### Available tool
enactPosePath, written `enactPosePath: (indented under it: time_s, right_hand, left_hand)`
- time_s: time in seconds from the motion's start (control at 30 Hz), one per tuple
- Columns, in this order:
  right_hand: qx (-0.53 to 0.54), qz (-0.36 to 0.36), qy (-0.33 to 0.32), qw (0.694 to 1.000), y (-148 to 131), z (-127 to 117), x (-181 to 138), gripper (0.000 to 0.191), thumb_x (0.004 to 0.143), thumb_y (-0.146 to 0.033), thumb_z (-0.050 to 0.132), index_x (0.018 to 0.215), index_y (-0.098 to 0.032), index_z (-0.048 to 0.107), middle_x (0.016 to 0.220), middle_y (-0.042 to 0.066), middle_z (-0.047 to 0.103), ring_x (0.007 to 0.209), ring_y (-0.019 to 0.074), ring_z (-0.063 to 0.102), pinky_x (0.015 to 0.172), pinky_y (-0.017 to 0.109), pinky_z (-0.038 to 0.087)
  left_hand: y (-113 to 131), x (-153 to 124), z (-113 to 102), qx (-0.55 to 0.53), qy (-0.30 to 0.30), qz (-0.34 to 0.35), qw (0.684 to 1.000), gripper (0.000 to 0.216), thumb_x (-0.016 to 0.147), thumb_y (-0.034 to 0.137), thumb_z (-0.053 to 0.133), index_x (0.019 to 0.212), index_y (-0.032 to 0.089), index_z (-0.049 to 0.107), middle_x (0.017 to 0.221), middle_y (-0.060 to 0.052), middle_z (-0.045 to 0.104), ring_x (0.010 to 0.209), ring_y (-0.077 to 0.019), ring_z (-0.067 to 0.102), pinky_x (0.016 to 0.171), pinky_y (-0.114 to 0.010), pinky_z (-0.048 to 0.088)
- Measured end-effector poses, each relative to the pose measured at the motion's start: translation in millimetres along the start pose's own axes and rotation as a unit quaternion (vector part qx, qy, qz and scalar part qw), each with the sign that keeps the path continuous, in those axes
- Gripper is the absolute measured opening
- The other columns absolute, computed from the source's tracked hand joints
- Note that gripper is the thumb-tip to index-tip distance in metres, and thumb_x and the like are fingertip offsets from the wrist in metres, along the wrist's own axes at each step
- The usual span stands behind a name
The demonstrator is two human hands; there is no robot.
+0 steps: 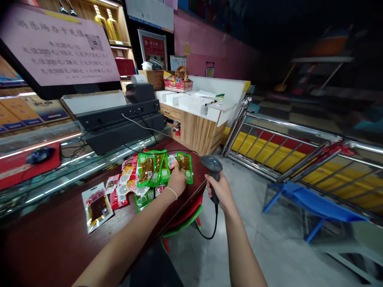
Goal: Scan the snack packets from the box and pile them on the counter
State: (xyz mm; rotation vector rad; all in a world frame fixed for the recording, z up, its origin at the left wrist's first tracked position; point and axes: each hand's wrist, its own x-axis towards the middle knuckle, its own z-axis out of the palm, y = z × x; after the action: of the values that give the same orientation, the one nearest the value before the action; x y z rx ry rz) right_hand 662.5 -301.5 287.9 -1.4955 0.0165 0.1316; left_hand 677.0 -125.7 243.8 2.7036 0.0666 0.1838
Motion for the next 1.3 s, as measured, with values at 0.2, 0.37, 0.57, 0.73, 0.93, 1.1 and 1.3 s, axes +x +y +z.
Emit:
enactPosePath:
  time_s: [0.2,0.37,0.57,0.73,0.93,1.1,1.3]
  right_hand:
    - [0.004,0.012,0.004,1.000,2,4,1,0.038,0.075,-0.040,0.074,0.085,-0.025,0.041,0.054,-0.011,0.051,0.036,0.0086,0.044,0.029,0.019,0.039]
    - [0.007,0.007,0.001,1.000,0,5,-1,0.038,0.074,-0.041,0.075,0.085,-0.025,0.042,0.055,-0.010,0.051,0.037,0.0084,0.045,0.029,0.019,0.039]
    - [0.011,0.000,-0.006,1.000,-8,14,-7,0.039,0.072,-0.042,0.076,0.084,-0.025,0.042,0.055,-0.010,0.051,0.036,0.0086,0.044,0.029,0.019,0.038]
    - [0.015,-0.001,-0.035,0.999,-21,37,-21,0.039,0.072,-0.041,0.077,0.084,-0.024,0.044,0.054,-0.009,0.051,0.037,0.0089,0.045,0.030,0.019,0.038]
    - [-0.002,-0.007,-0.137,0.991,-32,103,-42,0.039,0.072,-0.044,0.077,0.077,-0.022,0.045,0.053,-0.007,0.052,0.037,0.0086,0.047,0.032,0.020,0.040]
    - [-0.025,-0.012,-0.257,0.966,-34,187,-68,0.038,0.070,-0.045,0.079,0.074,-0.021,0.050,0.050,-0.005,0.053,0.037,0.0099,0.047,0.032,0.022,0.040]
    - [-0.060,-0.038,-0.424,0.903,-30,289,-119,0.036,0.073,-0.048,0.075,0.067,-0.020,0.053,0.045,-0.003,0.052,0.034,0.0109,0.046,0.033,0.023,0.040]
  left_hand:
    - [7,-3,1,0.108,0.010,0.005,0.994,0.058,0.082,0.036,0.064,0.127,0.002,0.054,0.126,-0.026,0.051,0.112,-0.0335,0.051,0.090,-0.043,0.045]
    - [6,-5,4,0.139,0.030,0.022,0.990,0.056,0.082,0.037,0.063,0.128,0.005,0.056,0.138,-0.025,0.044,0.120,-0.0341,0.044,0.095,-0.044,0.040]
    - [2,-12,-5,0.115,0.061,0.048,0.990,0.040,0.090,0.025,0.048,0.125,0.008,0.058,0.131,-0.021,0.051,0.118,-0.0304,0.045,0.093,-0.042,0.041]
    - [-11,-31,-42,0.061,0.090,0.075,0.991,0.035,0.092,0.015,0.038,0.118,0.012,0.063,0.125,-0.017,0.057,0.114,-0.0282,0.047,0.093,-0.042,0.043]
    - [-65,-87,-132,-0.024,0.166,0.041,0.985,0.032,0.092,0.017,0.045,0.118,0.018,0.063,0.120,-0.009,0.064,0.112,-0.0236,0.053,0.102,-0.036,0.040]
    - [-117,-176,-219,-0.041,0.239,-0.040,0.969,0.027,0.094,0.022,0.045,0.115,0.021,0.063,0.116,-0.006,0.067,0.108,-0.0213,0.059,0.098,-0.034,0.044]
    - [-186,-307,-293,0.053,0.326,-0.158,0.931,0.025,0.093,0.025,0.050,0.114,0.021,0.063,0.111,-0.005,0.070,0.104,-0.0204,0.063,0.097,-0.033,0.046]
